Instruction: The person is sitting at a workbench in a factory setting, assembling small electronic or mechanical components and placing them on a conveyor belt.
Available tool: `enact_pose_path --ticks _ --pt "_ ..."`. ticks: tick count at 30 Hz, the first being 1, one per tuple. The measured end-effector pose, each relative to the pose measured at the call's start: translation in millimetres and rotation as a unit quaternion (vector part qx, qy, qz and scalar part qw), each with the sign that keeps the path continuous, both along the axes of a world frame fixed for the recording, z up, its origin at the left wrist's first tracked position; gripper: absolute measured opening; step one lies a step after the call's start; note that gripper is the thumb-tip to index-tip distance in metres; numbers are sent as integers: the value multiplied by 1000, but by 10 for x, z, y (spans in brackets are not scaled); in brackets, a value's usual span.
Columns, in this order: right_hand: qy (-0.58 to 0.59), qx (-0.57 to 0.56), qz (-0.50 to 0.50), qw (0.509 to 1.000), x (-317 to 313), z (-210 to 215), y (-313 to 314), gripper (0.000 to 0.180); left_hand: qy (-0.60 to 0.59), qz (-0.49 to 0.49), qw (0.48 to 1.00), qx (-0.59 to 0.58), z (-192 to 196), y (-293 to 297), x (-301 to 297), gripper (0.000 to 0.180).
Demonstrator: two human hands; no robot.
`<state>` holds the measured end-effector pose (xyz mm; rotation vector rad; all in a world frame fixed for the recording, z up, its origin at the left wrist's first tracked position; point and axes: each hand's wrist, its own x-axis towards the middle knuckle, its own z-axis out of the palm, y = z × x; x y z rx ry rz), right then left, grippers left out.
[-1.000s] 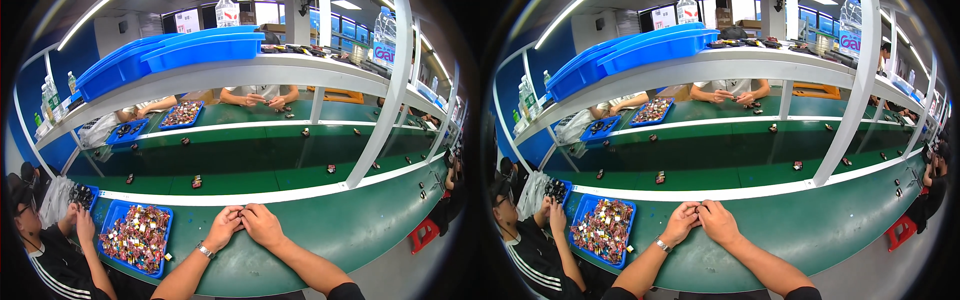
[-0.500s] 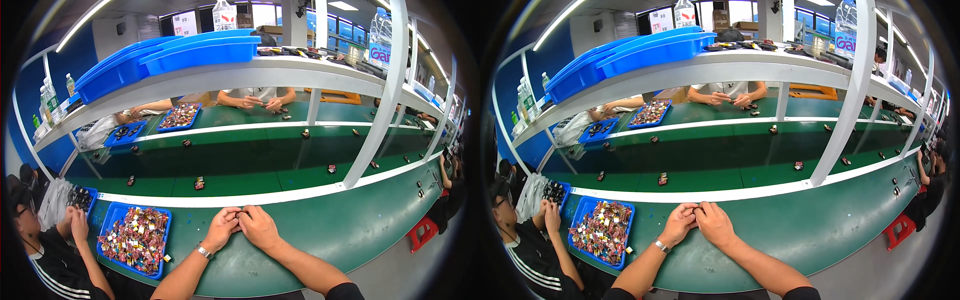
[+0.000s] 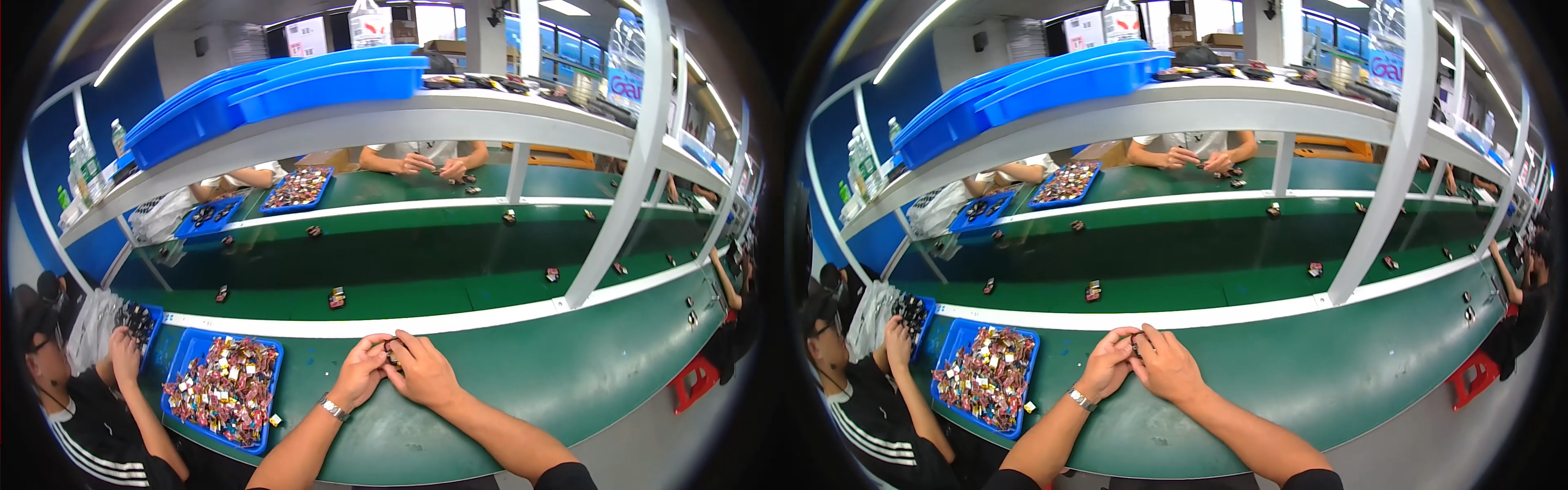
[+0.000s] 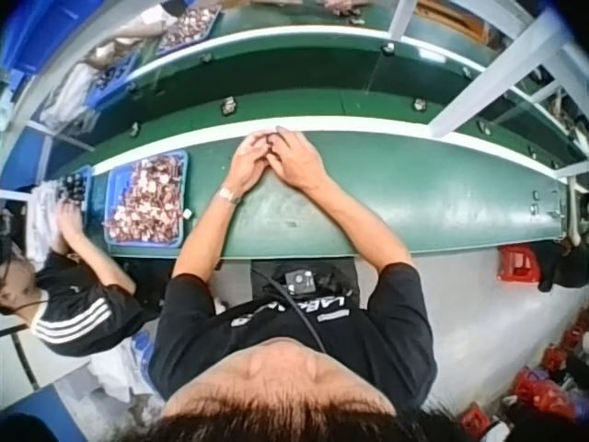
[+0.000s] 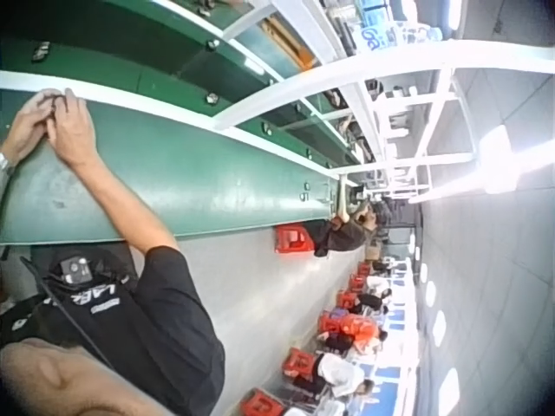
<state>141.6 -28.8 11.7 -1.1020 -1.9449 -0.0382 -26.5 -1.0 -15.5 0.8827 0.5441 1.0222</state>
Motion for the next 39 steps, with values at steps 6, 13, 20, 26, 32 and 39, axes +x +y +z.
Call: enact_pose_path --ticks 6,13,20,26,32,39 --pt "52 -25 -34 998 190 -135 439 26 7 81 997 17 40 -36 127 48" --pt "-5 -139 -234 962 731 -254 1277 54 267 293 886 239 -29 65 -42 15" --pt "28 -138 -101 985 -318 -238 1212 66 268 406 853 189 81 123 -137 40" --pt "-24 -207 -178 962 -1103 -176 1378 77 288 417 843 182 80 127 -147 39" --pt "223 -215 -15 951 -669 -264 1322 54 282 406 852 174 39 154 -182 40" --pt "85 -264 149 949 345 139 216 78 110 75 991 32 74 181 -199 40"
